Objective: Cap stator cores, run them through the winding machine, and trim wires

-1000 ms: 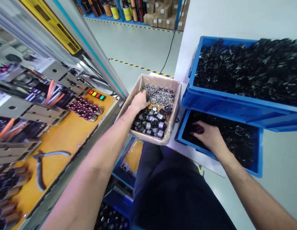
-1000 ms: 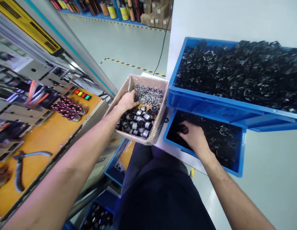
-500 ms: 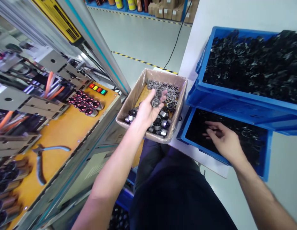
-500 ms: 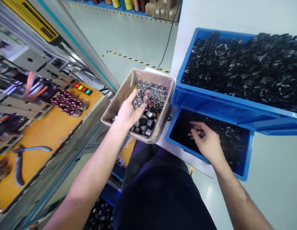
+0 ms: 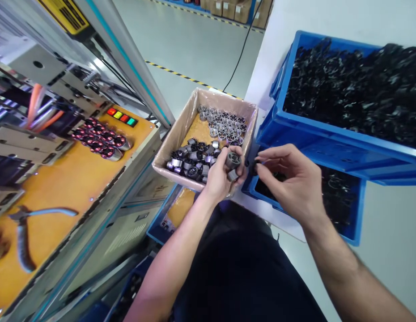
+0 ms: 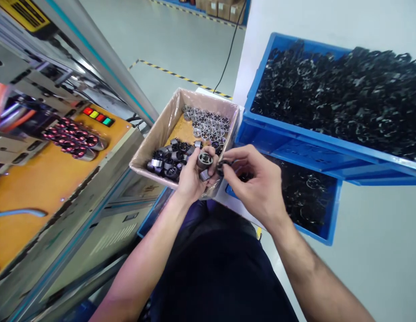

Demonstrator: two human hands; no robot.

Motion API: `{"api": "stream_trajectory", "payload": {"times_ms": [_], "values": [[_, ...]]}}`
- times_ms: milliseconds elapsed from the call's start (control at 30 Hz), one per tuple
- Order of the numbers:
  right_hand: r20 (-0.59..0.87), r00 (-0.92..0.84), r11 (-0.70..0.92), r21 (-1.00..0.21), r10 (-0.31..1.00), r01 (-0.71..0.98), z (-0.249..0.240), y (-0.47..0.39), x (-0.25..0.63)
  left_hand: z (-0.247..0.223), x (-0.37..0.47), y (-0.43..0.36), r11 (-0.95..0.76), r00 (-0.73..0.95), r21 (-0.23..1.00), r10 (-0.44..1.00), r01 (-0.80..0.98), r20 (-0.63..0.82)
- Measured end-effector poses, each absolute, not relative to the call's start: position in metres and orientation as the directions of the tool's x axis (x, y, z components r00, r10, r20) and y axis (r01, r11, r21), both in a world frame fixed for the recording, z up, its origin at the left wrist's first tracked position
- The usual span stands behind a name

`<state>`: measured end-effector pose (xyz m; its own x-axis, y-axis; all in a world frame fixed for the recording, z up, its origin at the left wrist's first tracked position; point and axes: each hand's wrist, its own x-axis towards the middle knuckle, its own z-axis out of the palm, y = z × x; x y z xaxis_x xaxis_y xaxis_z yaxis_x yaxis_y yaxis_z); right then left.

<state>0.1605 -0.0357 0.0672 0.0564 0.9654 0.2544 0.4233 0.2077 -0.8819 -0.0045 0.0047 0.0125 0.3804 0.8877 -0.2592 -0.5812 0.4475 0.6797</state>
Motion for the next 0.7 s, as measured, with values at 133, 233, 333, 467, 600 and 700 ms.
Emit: {"api": "stream_trajectory", "payload": {"times_ms": [133, 233, 333, 467, 600, 700], "values": [[0.275, -0.052, 0.265, -0.839, 0.96, 0.476, 0.066, -0.028, 0.146, 0.008, -0.003, -0.001, 0.399, 0.385, 0.75, 0.899, -0.528, -0.207], [0.232, -0.082, 0.244, -0.869, 0.969, 0.43, 0.062, -0.032, 0.15, 0.006, -0.005, -0.003, 0.367, 0.408, 0.77, 0.9, -0.522, -0.153], [0.255, -0.098, 0.271, -0.845, 0.962, 0.461, 0.062, -0.04, 0.155, 0.004, -0.006, -0.003, 0.354, 0.443, 0.807, 0.887, -0.472, -0.13], [0.339, -0.079, 0.33, -0.796, 0.938, 0.508, 0.065, -0.043, 0.156, 0.002, -0.006, -0.002, 0.353, 0.467, 0.846, 0.872, -0.4, -0.144], [0.31, -0.123, 0.328, -0.797, 0.943, 0.508, 0.064, -0.039, 0.158, 0.001, -0.008, -0.003, 0.358, 0.509, 0.857, 0.85, -0.371, -0.135], [0.293, -0.145, 0.325, -0.8, 0.945, 0.505, 0.066, -0.037, 0.163, 0.003, -0.012, -0.004, 0.364, 0.542, 0.857, 0.832, -0.364, -0.123]]}}
